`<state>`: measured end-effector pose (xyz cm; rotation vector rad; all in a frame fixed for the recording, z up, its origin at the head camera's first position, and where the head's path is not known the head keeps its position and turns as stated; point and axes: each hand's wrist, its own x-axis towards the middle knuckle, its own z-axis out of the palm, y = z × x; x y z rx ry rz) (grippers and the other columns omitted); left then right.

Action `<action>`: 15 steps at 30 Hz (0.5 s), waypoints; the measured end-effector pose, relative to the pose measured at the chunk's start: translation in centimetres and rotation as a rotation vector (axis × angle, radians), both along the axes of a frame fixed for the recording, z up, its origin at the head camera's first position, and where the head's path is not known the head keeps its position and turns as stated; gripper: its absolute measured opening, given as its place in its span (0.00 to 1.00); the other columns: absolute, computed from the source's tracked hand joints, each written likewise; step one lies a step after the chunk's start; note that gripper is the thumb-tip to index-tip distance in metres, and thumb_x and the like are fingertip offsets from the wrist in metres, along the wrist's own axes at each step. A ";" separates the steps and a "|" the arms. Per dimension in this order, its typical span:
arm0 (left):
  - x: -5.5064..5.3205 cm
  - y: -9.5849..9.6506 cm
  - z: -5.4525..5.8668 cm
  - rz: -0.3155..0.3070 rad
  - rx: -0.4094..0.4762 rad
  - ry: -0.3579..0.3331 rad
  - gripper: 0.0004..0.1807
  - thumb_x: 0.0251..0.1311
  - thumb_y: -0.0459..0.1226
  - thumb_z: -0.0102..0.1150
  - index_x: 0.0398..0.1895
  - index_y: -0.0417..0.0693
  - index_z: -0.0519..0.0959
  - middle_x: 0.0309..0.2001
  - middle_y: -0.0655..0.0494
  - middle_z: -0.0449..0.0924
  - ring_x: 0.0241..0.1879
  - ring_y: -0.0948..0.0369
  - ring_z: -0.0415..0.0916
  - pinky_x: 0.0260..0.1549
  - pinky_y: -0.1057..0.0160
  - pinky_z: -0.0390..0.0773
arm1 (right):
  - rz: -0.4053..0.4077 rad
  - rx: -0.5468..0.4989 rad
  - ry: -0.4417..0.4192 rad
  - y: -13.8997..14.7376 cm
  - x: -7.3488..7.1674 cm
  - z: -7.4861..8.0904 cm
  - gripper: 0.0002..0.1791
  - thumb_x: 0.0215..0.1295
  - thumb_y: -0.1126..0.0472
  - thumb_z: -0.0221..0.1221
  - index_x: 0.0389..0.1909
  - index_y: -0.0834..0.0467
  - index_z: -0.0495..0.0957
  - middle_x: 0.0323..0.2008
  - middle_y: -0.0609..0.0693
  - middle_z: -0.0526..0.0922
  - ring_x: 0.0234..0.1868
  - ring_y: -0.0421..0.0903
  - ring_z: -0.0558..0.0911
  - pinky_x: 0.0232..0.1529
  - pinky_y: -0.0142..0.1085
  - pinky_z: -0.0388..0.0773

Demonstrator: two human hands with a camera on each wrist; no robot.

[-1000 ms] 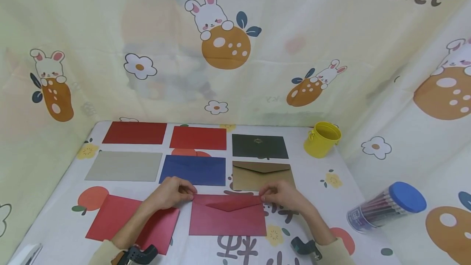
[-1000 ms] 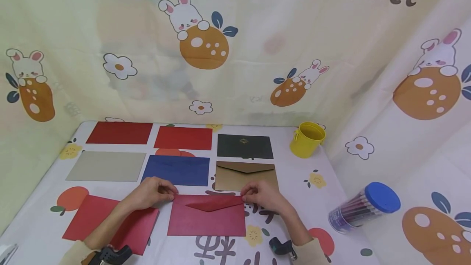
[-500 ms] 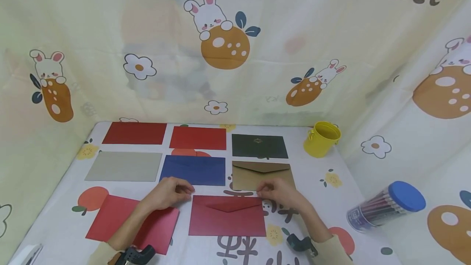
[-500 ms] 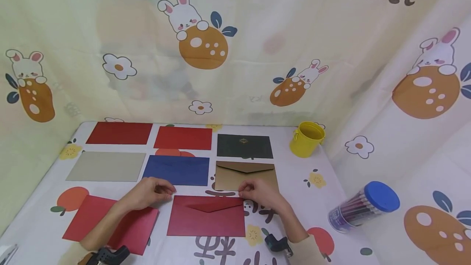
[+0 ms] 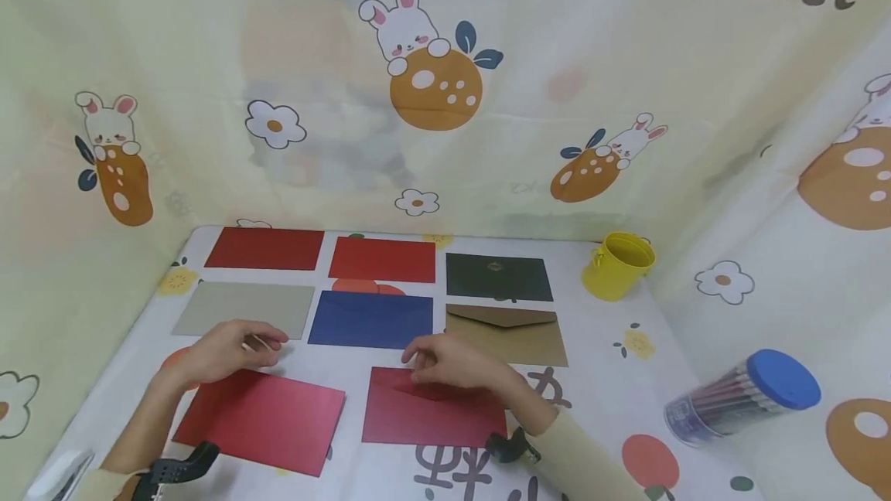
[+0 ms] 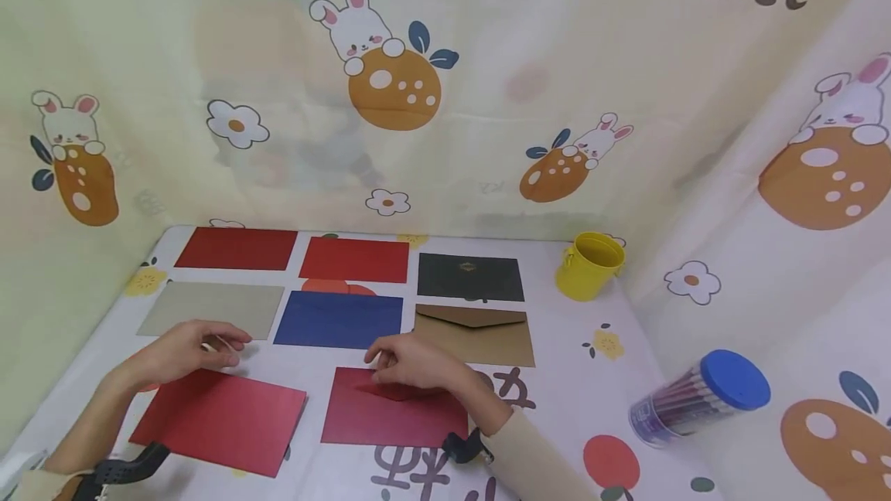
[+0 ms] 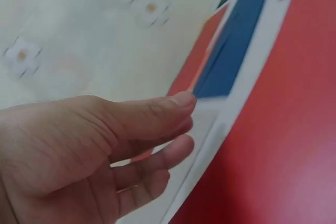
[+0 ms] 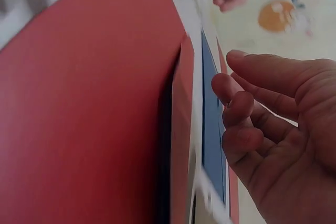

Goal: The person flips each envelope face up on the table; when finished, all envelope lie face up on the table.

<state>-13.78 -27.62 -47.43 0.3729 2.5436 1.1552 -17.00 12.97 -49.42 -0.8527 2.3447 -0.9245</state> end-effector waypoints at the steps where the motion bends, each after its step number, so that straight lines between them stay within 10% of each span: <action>1: 0.1 -0.9 0.0 0.018 -0.003 -0.010 0.20 0.60 0.37 0.69 0.55 0.42 0.82 0.47 0.49 0.83 0.44 0.56 0.79 0.36 0.65 0.82 | 0.025 -0.004 0.000 -0.8 0.0 0.0 0.15 0.64 0.53 0.68 0.51 0.46 0.83 0.33 0.36 0.83 0.34 0.35 0.82 0.36 0.31 0.80; 15: 2.2 -8.9 -0.4 0.108 -0.037 -0.084 0.27 0.62 0.43 0.68 0.60 0.38 0.78 0.52 0.44 0.82 0.49 0.52 0.79 0.39 0.58 0.85 | 0.214 -0.075 -0.034 -8.1 0.7 -0.3 0.19 0.64 0.59 0.68 0.56 0.50 0.81 0.34 0.34 0.84 0.31 0.30 0.81 0.36 0.27 0.79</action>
